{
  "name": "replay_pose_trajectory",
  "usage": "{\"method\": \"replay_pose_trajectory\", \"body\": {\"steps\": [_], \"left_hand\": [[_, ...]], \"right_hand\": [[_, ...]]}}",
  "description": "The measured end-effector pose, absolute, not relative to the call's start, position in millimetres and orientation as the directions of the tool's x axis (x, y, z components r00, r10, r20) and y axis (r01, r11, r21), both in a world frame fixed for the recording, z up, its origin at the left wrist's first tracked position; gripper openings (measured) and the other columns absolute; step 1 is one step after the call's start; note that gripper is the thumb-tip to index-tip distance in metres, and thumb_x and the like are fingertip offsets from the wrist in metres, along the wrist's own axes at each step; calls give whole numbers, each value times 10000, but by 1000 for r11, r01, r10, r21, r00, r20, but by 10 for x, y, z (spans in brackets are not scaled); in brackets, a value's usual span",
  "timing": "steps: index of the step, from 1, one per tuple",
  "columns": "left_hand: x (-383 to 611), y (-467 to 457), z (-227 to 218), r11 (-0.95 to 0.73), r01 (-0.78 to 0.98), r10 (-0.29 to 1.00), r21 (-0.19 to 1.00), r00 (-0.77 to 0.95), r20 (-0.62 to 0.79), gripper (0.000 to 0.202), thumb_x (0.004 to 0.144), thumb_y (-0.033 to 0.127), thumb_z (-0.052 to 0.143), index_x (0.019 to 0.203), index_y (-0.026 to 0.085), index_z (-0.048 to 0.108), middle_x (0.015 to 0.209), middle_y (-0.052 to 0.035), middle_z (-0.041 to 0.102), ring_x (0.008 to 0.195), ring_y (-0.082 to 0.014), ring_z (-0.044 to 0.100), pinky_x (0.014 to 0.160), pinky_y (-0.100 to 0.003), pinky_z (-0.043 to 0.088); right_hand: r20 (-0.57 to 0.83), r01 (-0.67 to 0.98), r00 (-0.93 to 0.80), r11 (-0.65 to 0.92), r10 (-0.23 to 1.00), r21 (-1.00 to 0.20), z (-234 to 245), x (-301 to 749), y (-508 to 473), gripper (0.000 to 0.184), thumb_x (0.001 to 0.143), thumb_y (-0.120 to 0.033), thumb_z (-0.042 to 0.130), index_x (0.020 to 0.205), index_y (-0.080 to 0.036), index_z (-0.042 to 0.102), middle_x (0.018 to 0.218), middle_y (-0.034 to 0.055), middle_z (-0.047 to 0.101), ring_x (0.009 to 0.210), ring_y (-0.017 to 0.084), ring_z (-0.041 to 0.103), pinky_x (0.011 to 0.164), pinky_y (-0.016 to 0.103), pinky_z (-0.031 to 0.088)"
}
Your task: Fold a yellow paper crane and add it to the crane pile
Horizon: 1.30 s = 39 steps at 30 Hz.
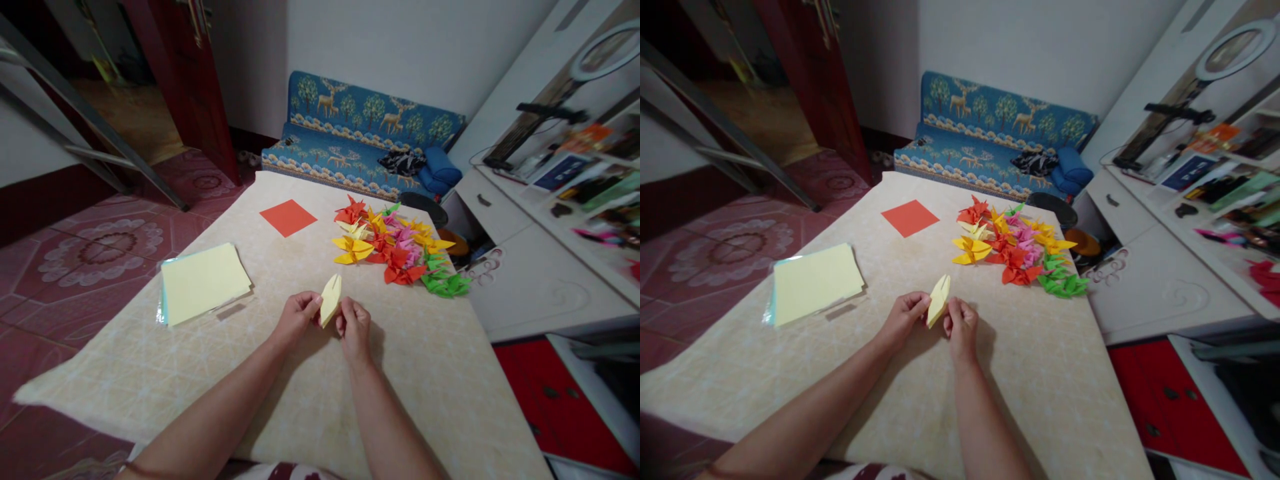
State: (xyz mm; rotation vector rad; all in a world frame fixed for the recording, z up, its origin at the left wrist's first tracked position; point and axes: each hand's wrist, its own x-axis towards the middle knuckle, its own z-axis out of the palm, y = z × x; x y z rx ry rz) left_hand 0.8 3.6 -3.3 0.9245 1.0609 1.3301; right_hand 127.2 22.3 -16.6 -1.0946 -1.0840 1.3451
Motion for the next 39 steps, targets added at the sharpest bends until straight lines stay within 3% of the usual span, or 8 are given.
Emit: {"method": "replay_pose_trajectory", "body": {"steps": [2, 5, 9, 14, 22, 31, 36, 39], "left_hand": [[-9, 39, -31, 75, -332, 996, 940, -21, -87, 388, 758, 487, 618, 635, 119, 599, 503, 1, 528, 441, -80, 433, 470, -208, 307], [-45, 33, -24, 124, -398, 992, 909, 28, -123, 389, 739, 498, 636, 638, 126, 581, 502, 14, 505, 431, -68, 399, 454, -200, 278], [-67, 21, -6, 151, -404, 988, 902, 101, -120, 398, 737, 496, 641, 640, 113, 597, 507, 13, 501, 434, -57, 375, 452, -194, 268], [-37, 19, -6, 170, -343, 980, 924, 156, -123, 357, 701, 449, 696, 729, 95, 661, 532, -9, 557, 431, -60, 419, 452, -193, 304], [-39, 34, -4, 128, -382, 992, 915, 43, -121, 293, 719, 380, 690, 813, 103, 681, 612, -34, 617, 511, -89, 515, 520, -204, 389], [-19, 23, 13, 106, -311, 993, 944, -20, -118, 267, 648, 338, 754, 720, 93, 673, 601, -33, 633, 516, -90, 519, 509, -197, 379], [-39, 46, -42, 103, -393, 978, 914, -128, -165, 263, 662, 352, 742, 718, 108, 661, 604, -27, 640, 495, -88, 518, 492, -200, 382], [-44, 55, -64, 102, -435, 974, 894, -141, -180, 278, 657, 365, 744, 734, 113, 656, 608, -25, 643, 481, -93, 526, 486, -208, 393]], "right_hand": [[-33, -155, -62, -42, 998, -987, -142, 1273, 222, 313, 811, -489, 527, 692, -202, 557, 514, -44, 476, 419, 86, 381, 389, 191, 268], [71, -102, -166, 54, 984, -993, -73, 1280, 216, 246, 772, -429, 580, 915, -236, 633, 854, 12, 622, 742, 153, 572, 593, 218, 440], [166, -125, -275, 136, 947, -983, 8, 1291, 208, 259, 761, -378, 597, 984, -266, 665, 1106, 22, 583, 1043, 210, 547, 833, 282, 452], [95, -151, -318, 49, 943, -987, -21, 1295, 216, 203, 718, -352, 657, 911, -288, 673, 1082, 9, 589, 875, 187, 604, 668, 266, 498], [-50, -171, -137, -74, 989, -982, -162, 1306, 242, 183, 734, -397, 634, 842, -252, 660, 792, -8, 651, 653, 147, 602, 557, 235, 463], [19, -57, -146, 11, 989, -998, -95, 1308, 213, 180, 743, -421, 603, 742, -241, 610, 731, -19, 599, 684, 156, 555, 613, 231, 441], [36, -113, -139, 20, 990, -993, -92, 1296, 210, 240, 828, -453, 491, 821, -244, 608, 733, -14, 605, 694, 153, 563, 645, 236, 440], [20, -111, -147, 4, 989, -994, -130, 1310, 221, 237, 808, -456, 536, 840, -230, 602, 699, -13, 592, 637, 143, 549, 596, 230, 429]]}}
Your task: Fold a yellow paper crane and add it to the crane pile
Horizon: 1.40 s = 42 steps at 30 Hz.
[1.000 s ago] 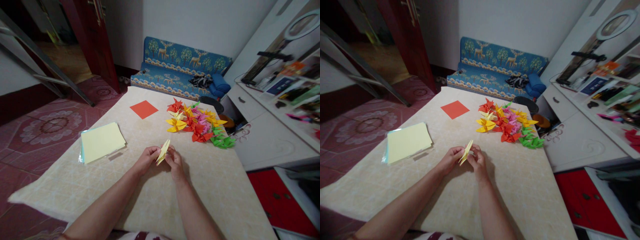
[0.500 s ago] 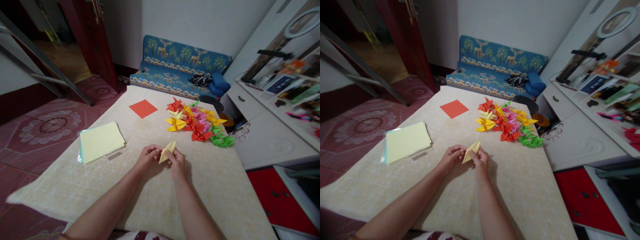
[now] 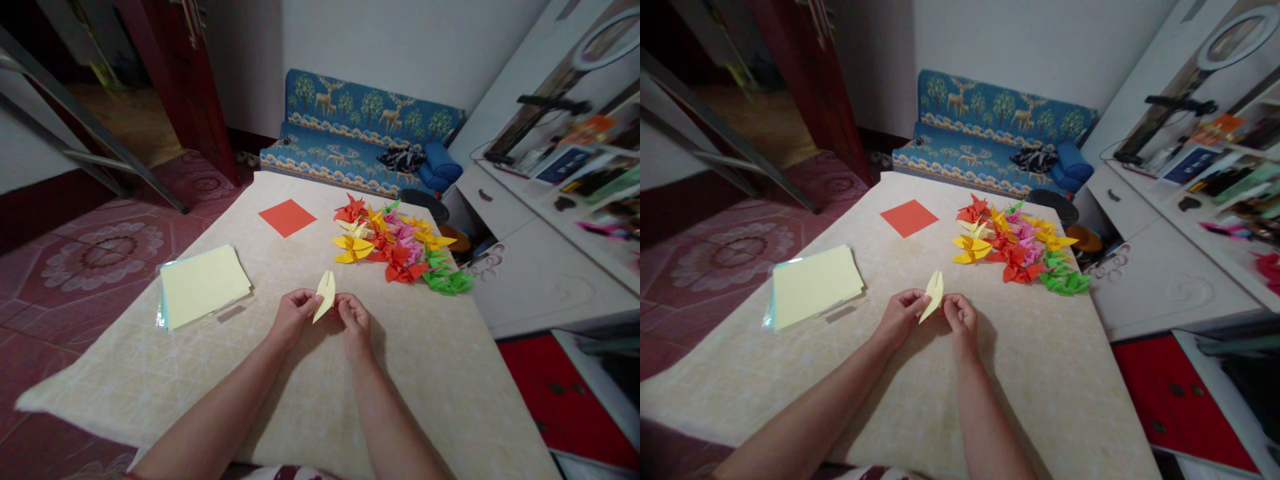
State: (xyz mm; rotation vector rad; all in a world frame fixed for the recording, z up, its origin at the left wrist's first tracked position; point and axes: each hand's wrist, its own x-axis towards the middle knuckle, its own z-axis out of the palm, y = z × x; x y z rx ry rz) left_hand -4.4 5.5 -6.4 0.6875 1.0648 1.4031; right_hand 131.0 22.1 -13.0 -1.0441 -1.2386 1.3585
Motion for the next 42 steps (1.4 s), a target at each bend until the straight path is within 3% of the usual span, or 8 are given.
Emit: {"method": "replay_pose_trajectory", "body": {"steps": [6, 16, 21, 26, 34, 42], "left_hand": [[-36, 57, -63, 114, -430, 971, 895, -141, -192, 296, 638, 358, 759, 777, 121, 648, 610, -24, 648, 492, -103, 544, 493, -217, 409], [-21, 50, -61, 91, -456, 973, 885, -147, -176, 271, 699, 380, 712, 764, 124, 654, 592, -15, 626, 477, -94, 524, 495, -223, 414], [-20, 40, -36, 80, -446, 982, 892, -118, -147, 250, 690, 320, 734, 818, 110, 690, 608, -32, 647, 503, -95, 541, 521, -220, 426], [-14, 33, -14, 71, -394, 977, 916, -159, -144, 205, 673, 304, 748, 712, 109, 699, 543, -26, 635, 476, -93, 530, 499, -211, 416], [-7, 35, 12, -5, -267, 976, 964, -212, -54, 169, 673, 283, 746, 697, 118, 720, 630, -36, 659, 542, -97, 539, 540, -214, 422], [-16, 47, -29, -37, -257, 981, 966, -195, -14, 142, 683, 263, 738, 731, 130, 718, 673, -31, 659, 586, -103, 559, 566, -215, 426]], "right_hand": [[20, -82, -192, 4, 981, -997, -109, 1310, 212, 210, 750, -412, 636, 764, -207, 590, 641, -27, 583, 564, 118, 518, 536, 212, 398], [8, -80, -153, -4, 988, -997, -111, 1296, 210, 254, 786, -376, 597, 639, -170, 570, 551, -13, 572, 514, 111, 497, 501, 211, 345], [-8, -64, -106, -15, 994, -998, -134, 1293, 205, 243, 790, -387, 598, 666, -178, 586, 544, -20, 580, 527, 128, 541, 516, 219, 372], [-19, -72, -128, -29, 992, -997, -186, 1297, 213, 256, 802, -397, 588, 671, -177, 572, 560, -21, 570, 534, 125, 546, 532, 220, 394], [-6, -72, -78, -12, 997, -997, -207, 1284, 232, 233, 801, -402, 588, 736, -178, 588, 570, -30, 546, 539, 114, 511, 538, 212, 388], [12, -63, -67, 7, 998, -998, -143, 1275, 232, 218, 801, -378, 589, 727, -173, 586, 555, -32, 538, 540, 110, 494, 534, 205, 369]]}}
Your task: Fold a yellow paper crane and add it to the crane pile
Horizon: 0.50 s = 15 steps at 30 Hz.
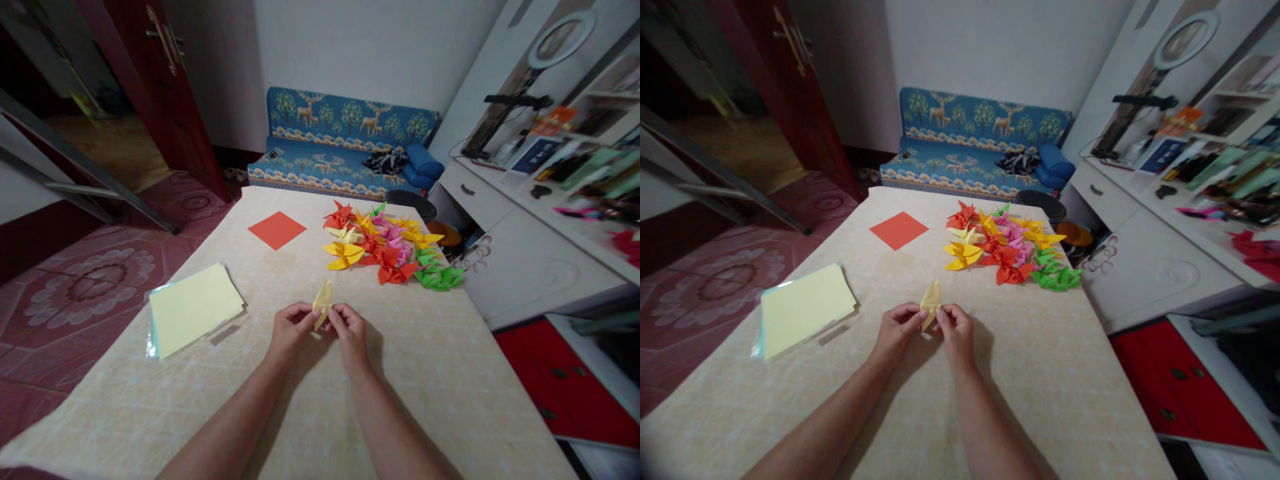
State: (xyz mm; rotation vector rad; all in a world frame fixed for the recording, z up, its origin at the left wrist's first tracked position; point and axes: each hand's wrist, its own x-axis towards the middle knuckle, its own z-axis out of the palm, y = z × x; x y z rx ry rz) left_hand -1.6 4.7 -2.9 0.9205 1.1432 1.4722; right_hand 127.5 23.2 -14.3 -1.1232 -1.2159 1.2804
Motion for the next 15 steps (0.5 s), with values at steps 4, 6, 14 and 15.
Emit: {"method": "replay_pose_trajectory", "body": {"steps": [4, 6, 14, 15], "left_hand": [[-14, 44, -55, -73, -252, 980, 965, -197, 23, 124, 672, 246, 745, 695, 132, 701, 668, -25, 637, 583, -106, 561, 566, -223, 433], [-14, 44, -78, -105, -239, 978, 965, -202, 56, 120, 658, 236, 754, 674, 135, 692, 686, -30, 631, 607, -119, 572, 578, -235, 441], [-28, 30, -66, -182, -179, 982, 967, -72, 172, 173, 699, 314, 716, 699, 142, 698, 778, -57, 606, 725, -159, 576, 664, -271, 458], [-32, 26, -53, -164, -189, 986, 968, -50, 157, 206, 730, 350, 683, 735, 144, 698, 809, -59, 601, 729, -158, 572, 661, -272, 459]], "right_hand": [[21, -96, -91, 12, 996, -995, -134, 1272, 232, 194, 804, -374, 586, 755, -186, 574, 602, -29, 554, 549, 113, 497, 528, 208, 375], [24, -129, -109, 10, 994, -992, -126, 1273, 232, 173, 798, -371, 592, 781, -200, 569, 634, -30, 560, 563, 118, 500, 535, 212, 384], [-41, -321, -262, -128, 964, -938, -92, 1324, 232, 205, 780, -351, 604, 688, -190, 517, 576, -46, 463, 504, 89, 385, 494, 198, 298], [-45, -342, -286, -145, 957, -928, -85, 1331, 231, 198, 777, -342, 606, 685, -189, 521, 577, -45, 468, 504, 88, 380, 497, 198, 296]]}}
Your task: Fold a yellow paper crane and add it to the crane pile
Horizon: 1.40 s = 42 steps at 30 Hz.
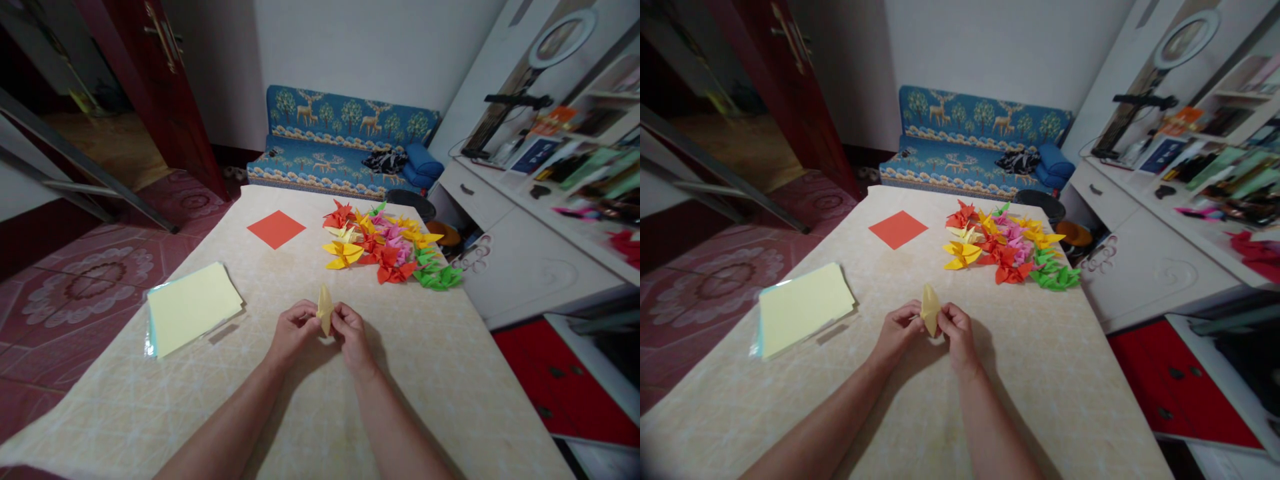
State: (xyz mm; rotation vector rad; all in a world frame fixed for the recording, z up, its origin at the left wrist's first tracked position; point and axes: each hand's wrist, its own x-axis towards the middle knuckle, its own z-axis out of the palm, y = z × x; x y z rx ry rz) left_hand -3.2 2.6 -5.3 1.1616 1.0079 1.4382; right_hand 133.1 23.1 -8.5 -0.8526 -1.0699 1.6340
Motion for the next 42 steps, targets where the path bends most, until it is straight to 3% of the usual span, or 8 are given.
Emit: {"method": "replay_pose_trajectory", "body": {"steps": [8, 12, 16, 19, 22, 26, 33, 42], "left_hand": [[-41, 17, 28, -232, -156, 967, 960, 73, 246, 411, 892, 448, 420, 1007, 166, 696, 1070, -124, 588, 1057, -247, 516, 956, -375, 366], [-30, 11, 54, -214, -164, 951, 963, 189, 244, 305, 825, 363, 580, 1040, 180, 697, 1172, -138, 561, 1152, -273, 471, 992, -387, 341], [-44, 15, 42, -200, -259, 950, 945, 185, 252, 220, 726, 330, 699, 858, 156, 729, 1159, -151, 576, 1188, -308, 446, 964, -412, 365], [-68, 19, 27, -158, -246, 979, 956, 84, 183, 206, 741, 337, 681, 725, 136, 723, 1067, -143, 619, 1077, -286, 525, 931, -402, 382], [-85, 17, -2, -58, -253, 998, 966, -27, 53, 284, 768, 383, 639, 713, 114, 710, 831, -108, 657, 792, -213, 593, 772, -347, 439], [-78, 10, -46, 96, -233, 993, 968, -37, -108, 347, 744, 430, 644, 768, 88, 696, 620, -44, 608, 550, -131, 512, 543, -246, 379], [-50, -2, -32, 107, -85, 994, 991, 3, -107, 341, 737, 429, 639, 726, 91, 687, 542, 3, 532, 497, -86, 424, 474, -198, 276], [-56, -3, -41, 117, -87, 993, 989, 14, -117, 359, 741, 442, 632, 716, 87, 681, 538, 3, 524, 493, -86, 415, 473, -200, 275]], "right_hand": [[-47, -410, -362, -204, 931, -889, -88, 1342, 239, 161, 713, -300, 669, 640, -195, 572, 603, -35, 490, 505, 91, 378, 472, 205, 288], [-13, -363, -387, -165, 922, -917, -150, 1339, 226, 125, 699, -314, 679, 772, -214, 661, 716, -10, 578, 583, 113, 452, 532, 227, 348], [28, -288, -390, -93, 920, -953, -164, 1329, 199, 117, 694, -312, 677, 757, -214, 664, 686, -12, 582, 582, 126, 447, 524, 243, 347], [2, -262, -379, -105, 925, -959, -132, 1307, 198, 113, 727, -313, 657, 769, -209, 645, 631, -30, 537, 542, 111, 419, 503, 231, 335], [-30, -293, -236, -100, 971, -951, -106, 1297, 220, 145, 774, -352, 614, 822, -215, 618, 648, -33, 533, 536, 102, 435, 503, 214, 347], [-43, -254, -94, -66, 995, -965, -105, 1328, 254, 236, 818, -437, 529, 824, -211, 595, 690, -4, 557, 556, 116, 466, 504, 217, 366], [26, -159, -12, 24, 1000, -987, -105, 1404, 274, 194, 747, -381, 640, 838, -215, 601, 677, -29, 557, 560, 105, 462, 524, 209, 365], [87, -148, 18, 89, 996, -985, -73, 1422, 273, 129, 735, -298, 649, 811, -201, 613, 663, -36, 545, 548, 94, 445, 509, 213, 348]]}}
